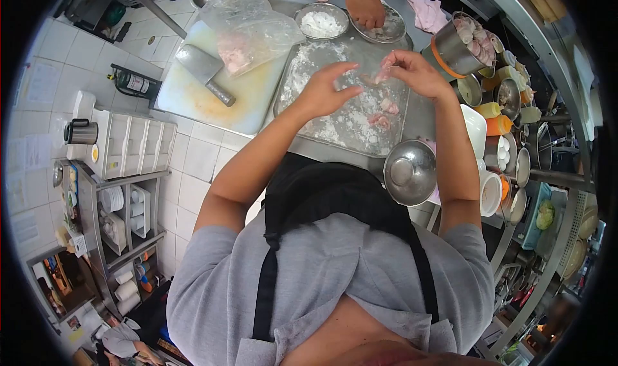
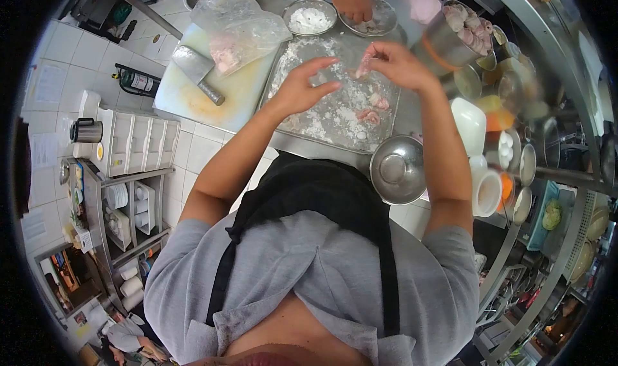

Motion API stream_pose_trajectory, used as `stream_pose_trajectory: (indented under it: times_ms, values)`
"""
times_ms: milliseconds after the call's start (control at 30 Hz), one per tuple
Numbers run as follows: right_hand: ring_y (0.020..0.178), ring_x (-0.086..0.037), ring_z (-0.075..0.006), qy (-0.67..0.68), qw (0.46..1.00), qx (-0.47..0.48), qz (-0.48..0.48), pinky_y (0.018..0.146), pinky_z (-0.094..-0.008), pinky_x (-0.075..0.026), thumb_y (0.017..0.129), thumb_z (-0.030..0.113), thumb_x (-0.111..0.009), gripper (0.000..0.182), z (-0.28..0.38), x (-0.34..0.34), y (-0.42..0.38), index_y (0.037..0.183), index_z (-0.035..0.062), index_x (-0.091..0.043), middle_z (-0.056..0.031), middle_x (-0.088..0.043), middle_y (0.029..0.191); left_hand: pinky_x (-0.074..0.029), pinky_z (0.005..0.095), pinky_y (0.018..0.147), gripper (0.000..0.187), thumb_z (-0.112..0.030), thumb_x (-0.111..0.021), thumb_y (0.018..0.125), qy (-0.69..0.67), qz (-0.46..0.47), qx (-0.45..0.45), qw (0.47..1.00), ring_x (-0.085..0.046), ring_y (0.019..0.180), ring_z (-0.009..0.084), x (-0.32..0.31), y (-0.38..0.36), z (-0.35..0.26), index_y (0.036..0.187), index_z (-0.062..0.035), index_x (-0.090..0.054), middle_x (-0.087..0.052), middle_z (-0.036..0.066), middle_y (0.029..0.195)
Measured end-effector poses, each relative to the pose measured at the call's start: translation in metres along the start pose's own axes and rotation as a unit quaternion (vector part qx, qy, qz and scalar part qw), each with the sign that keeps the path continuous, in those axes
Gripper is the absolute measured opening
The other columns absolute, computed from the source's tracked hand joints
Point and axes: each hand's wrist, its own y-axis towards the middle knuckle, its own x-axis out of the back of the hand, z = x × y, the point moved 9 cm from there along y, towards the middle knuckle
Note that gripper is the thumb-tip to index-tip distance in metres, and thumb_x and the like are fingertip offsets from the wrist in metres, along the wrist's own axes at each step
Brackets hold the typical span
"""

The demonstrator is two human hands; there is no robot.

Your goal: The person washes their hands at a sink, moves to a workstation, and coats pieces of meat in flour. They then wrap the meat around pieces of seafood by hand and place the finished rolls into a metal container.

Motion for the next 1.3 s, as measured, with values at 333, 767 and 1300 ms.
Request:
stream_pose_trajectory:
  times_ms: [333,767,1300]
  values:
    - [0.087,-0.067,-0.0094,0.139,0.989,-0.007,-0.043,0.077,-0.0248,-0.052,0.094,0.013,-0.069,0.016,-0.021,-0.007,0.003,0.106,0.0019,-0.068,-0.0041,-0.073,0.098,-0.055,0.0265,0.077,0.017,-0.008,-0.073,0.095,-0.204,0.142,0.129,0.960,-0.070,0.086,0.0140,-0.010,0.043,0.033,0.108,0.0021,-0.069,-0.074,0.008,0.095]
    - [0.098,-0.068,-0.0412,-0.402,0.901,0.031,-0.163,0.084,-0.0472,-0.053,0.088,0.026,-0.071,0.023,-0.053,-0.007,-0.019,0.101,0.0068,-0.074,-0.0188,-0.074,0.099,-0.053,0.0298,0.085,0.028,-0.018,-0.066,0.101,-0.186,-0.141,0.286,0.930,-0.071,0.093,0.0176,0.137,-0.120,0.105,0.123,-0.0012,-0.067,-0.074,0.011,0.105]
    - [0.090,-0.069,-0.0362,-0.301,0.941,-0.131,-0.081,0.080,-0.0440,-0.054,0.080,0.023,-0.076,0.025,-0.069,-0.047,-0.049,0.096,0.0043,-0.070,-0.0195,-0.071,0.095,-0.052,0.0295,0.084,0.026,-0.019,-0.065,0.102,-0.228,-0.142,0.303,0.914,-0.069,0.091,0.0169,0.174,-0.162,0.128,0.119,-0.0007,-0.068,-0.073,0.009,0.102]
